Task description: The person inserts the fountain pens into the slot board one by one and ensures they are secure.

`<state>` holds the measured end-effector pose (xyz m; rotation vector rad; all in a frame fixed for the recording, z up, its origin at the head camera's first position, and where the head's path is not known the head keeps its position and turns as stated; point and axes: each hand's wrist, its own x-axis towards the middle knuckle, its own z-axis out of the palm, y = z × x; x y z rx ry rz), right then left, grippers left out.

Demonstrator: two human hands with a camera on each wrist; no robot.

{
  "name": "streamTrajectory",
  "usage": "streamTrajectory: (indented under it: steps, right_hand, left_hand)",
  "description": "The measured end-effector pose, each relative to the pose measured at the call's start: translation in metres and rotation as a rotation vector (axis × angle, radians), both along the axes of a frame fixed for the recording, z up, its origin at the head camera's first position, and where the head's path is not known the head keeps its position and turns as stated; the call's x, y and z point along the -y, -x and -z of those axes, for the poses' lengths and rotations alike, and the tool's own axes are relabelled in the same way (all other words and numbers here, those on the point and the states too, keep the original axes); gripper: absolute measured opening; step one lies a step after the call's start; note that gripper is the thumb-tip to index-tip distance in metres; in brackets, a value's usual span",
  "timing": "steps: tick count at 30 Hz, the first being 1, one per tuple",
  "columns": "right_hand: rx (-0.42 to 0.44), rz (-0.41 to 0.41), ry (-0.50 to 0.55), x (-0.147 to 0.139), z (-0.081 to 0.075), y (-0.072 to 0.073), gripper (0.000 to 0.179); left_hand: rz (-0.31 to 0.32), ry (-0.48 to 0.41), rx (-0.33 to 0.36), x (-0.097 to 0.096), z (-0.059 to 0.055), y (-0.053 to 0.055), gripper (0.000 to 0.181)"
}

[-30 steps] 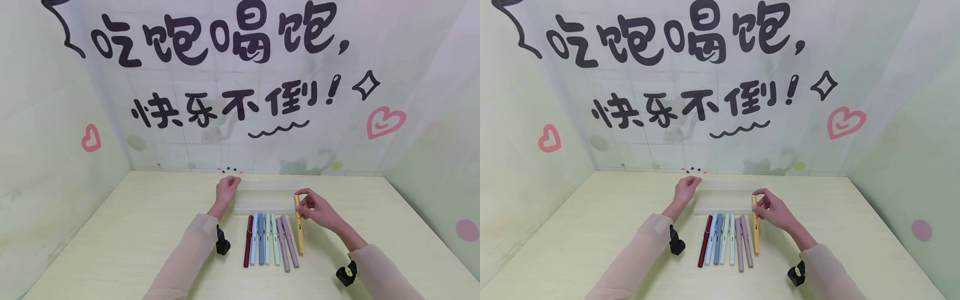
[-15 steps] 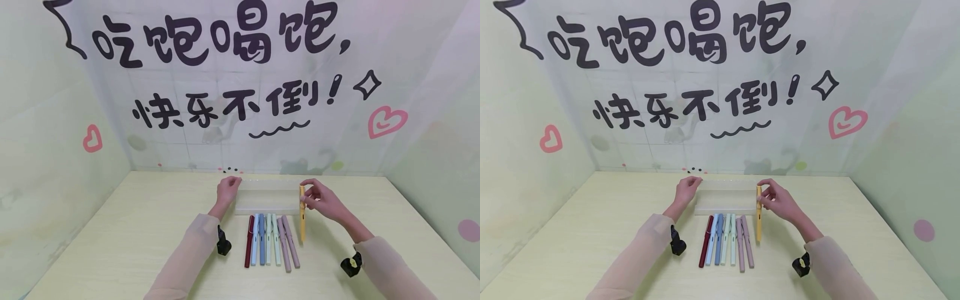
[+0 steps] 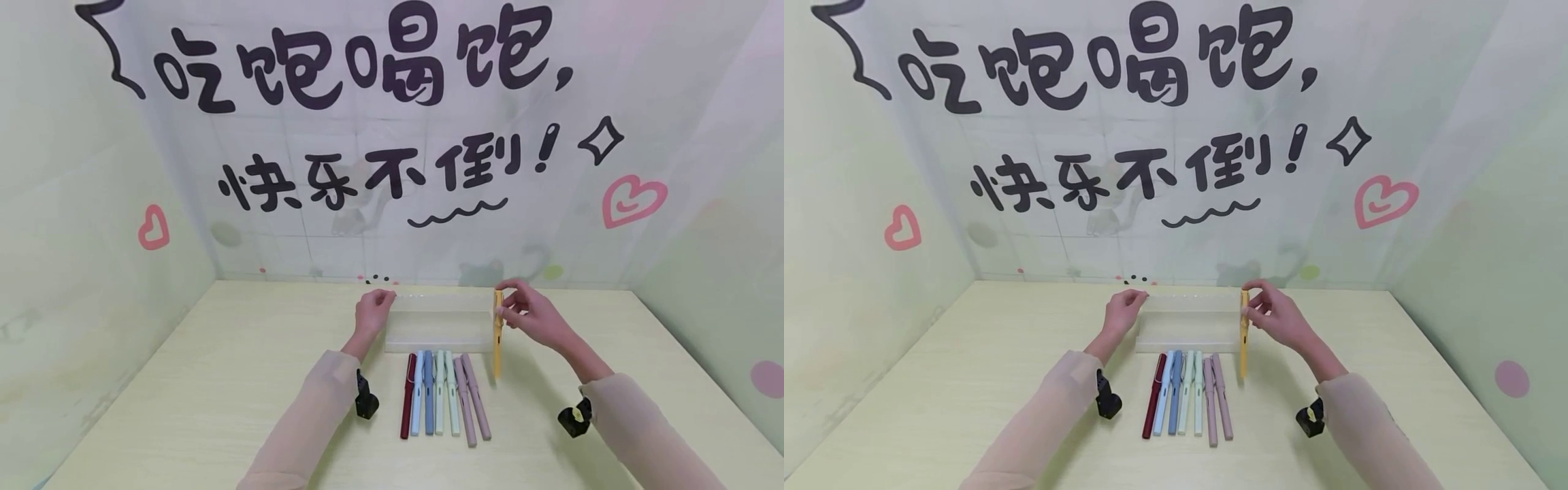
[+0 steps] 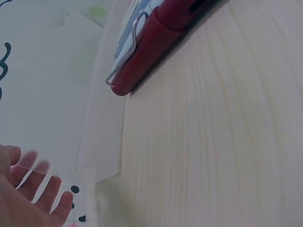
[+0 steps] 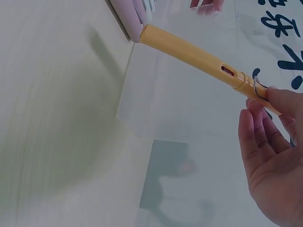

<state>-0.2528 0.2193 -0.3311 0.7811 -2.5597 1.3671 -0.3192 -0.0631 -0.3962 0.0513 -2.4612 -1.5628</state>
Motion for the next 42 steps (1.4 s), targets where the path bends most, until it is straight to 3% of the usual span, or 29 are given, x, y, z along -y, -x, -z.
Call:
streamTrajectory:
  steps: [5,15,23,28,31,38,42]
  right_hand:
    - [0.0,0.023,-0.003,-0.009,0.007,0.015,0.033]
    - [-0.081,0.051,-0.004,-0.012,-0.001,0.026,0.032]
    - [-0.152,0.107,-0.032,0.005,-0.026,0.008,0.03]
    - [-0.202,0.129,-0.041,0.008,-0.029,0.006,0.029]
    - [-0.214,0.133,-0.023,0.005,-0.025,0.011,0.029]
    - [-0.212,0.163,-0.031,-0.01,0.002,0.036,0.031]
    - [-0.218,0.17,-0.03,-0.013,0.011,0.041,0.03]
  left_hand:
    - [0.002,0.003,-0.002,0.0,-0.001,-0.002,0.026]
    - [0.004,0.016,-0.034,0.001,0.001,0.0,0.024]
    - [0.013,0.021,-0.04,0.002,0.003,0.002,0.024]
    - [0.009,0.023,-0.031,0.002,0.002,0.001,0.025]
    - [0.009,0.024,-0.033,0.002,0.003,0.001,0.025]
    - [0.003,0.016,-0.042,0.001,0.003,0.001,0.024]
    - [0.008,0.021,-0.047,0.001,0.004,0.001,0.024]
